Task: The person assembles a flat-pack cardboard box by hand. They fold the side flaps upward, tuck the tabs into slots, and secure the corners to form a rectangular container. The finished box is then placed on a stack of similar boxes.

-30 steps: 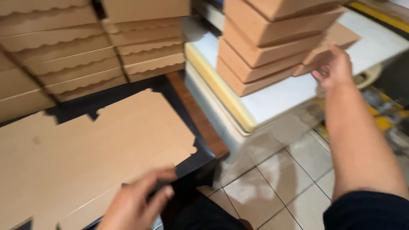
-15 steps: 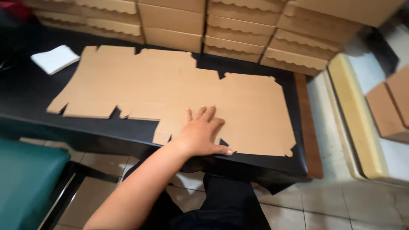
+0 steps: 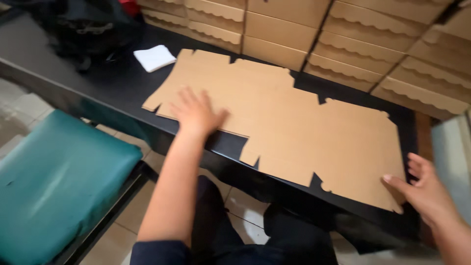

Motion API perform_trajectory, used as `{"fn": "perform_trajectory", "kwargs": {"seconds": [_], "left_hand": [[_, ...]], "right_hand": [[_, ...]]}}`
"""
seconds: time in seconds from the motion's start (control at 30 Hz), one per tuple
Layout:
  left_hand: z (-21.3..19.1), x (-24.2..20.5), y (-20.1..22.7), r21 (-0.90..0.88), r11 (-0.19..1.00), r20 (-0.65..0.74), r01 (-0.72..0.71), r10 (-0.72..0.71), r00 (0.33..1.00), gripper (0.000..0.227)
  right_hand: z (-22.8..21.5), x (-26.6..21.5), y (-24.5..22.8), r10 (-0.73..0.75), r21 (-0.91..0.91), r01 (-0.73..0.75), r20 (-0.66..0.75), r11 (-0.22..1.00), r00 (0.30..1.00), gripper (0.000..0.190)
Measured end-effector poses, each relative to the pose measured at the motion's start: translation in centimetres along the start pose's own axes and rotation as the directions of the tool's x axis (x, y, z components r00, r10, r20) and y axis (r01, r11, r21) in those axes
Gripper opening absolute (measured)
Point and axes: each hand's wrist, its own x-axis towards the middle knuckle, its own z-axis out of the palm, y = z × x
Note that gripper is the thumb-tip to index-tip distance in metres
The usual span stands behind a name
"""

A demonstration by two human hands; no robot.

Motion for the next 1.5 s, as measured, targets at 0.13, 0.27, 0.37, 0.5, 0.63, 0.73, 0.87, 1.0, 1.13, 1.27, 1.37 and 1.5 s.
{"fn": "perform_trajectory", "kwargs": {"seconds": [0.13,0.27,0.37,0.5,0.63,0.73,0.87,1.0,1.13,1.27,1.37,1.5], "left_hand": [[-1.5,3.2,-6.6,-0.037,0.969,-0.03,0.242,-0.244,0.969,0.115],[-1.9,3.2,-7.1,-0.113,0.966,-0.002,0.231,-0.233,0.973,0.112],[-2.6,2.6,-6.9,-0.112,0.968,-0.019,0.223,-0.227,0.974,0.11],[-2.7,1.5,-5.5,-0.106,0.981,-0.038,0.166,-0.17,0.985,0.109],[-2.0,-0.1,-3.8,-0.221,0.971,-0.055,0.09,-0.105,0.993,0.11],[-1.6,-0.8,-2.6,-0.065,0.997,-0.184,-0.052,0.039,0.982,0.085],[-0.3,-2.4,2.6,-0.199,0.947,-0.015,-0.253,0.255,0.967,0.065],[0.0,-4.7,5.9,-0.224,0.914,0.058,-0.339,0.36,0.931,0.092],[0.5,-4.1,7.6,-0.268,0.923,0.13,-0.276,0.319,0.939,0.098],[1.7,-3.9,7.9,-0.575,0.772,-0.064,-0.269,0.285,0.956,0.083],[2.6,-3.1,8.0,-0.787,0.575,-0.063,-0.223,0.284,0.957,0.065],[3.0,-1.7,7.4,-0.951,0.283,-0.04,-0.125,0.289,0.957,0.058]], "right_hand": [[0.9,-0.1,-0.3,0.032,-0.069,-0.034,-0.02,0.997,0.999,0.121],[1.3,0.9,-0.1,0.041,-0.1,-0.043,-0.023,0.994,0.999,0.121],[1.7,1.8,0.4,0.075,-0.02,-0.076,-0.063,0.997,0.995,0.126],[2.0,2.5,-0.2,0.099,0.054,-0.095,-0.073,0.994,0.992,0.125],[3.1,3.0,-2.4,0.132,0.078,-0.126,-0.077,0.989,0.988,0.116],[3.7,3.2,-3.4,0.148,0.119,-0.139,-0.071,0.983,0.986,0.11],[3.3,4.0,-4.4,0.131,0.251,-0.113,-0.058,0.961,0.99,0.101],[2.0,4.5,-5.0,0.303,0.423,-0.277,0.005,0.863,0.953,0.087],[1.3,5.4,-4.8,0.312,0.565,-0.292,0.063,0.772,0.948,0.081],[1.3,5.8,-4.7,0.323,0.565,-0.269,0.005,0.78,0.946,0.069],[1.6,5.9,-4.5,0.224,0.611,-0.123,-0.092,0.782,0.97,0.06],[0.4,6.0,-4.4,0.2,0.657,-0.104,-0.073,0.747,0.977,0.047]]}}
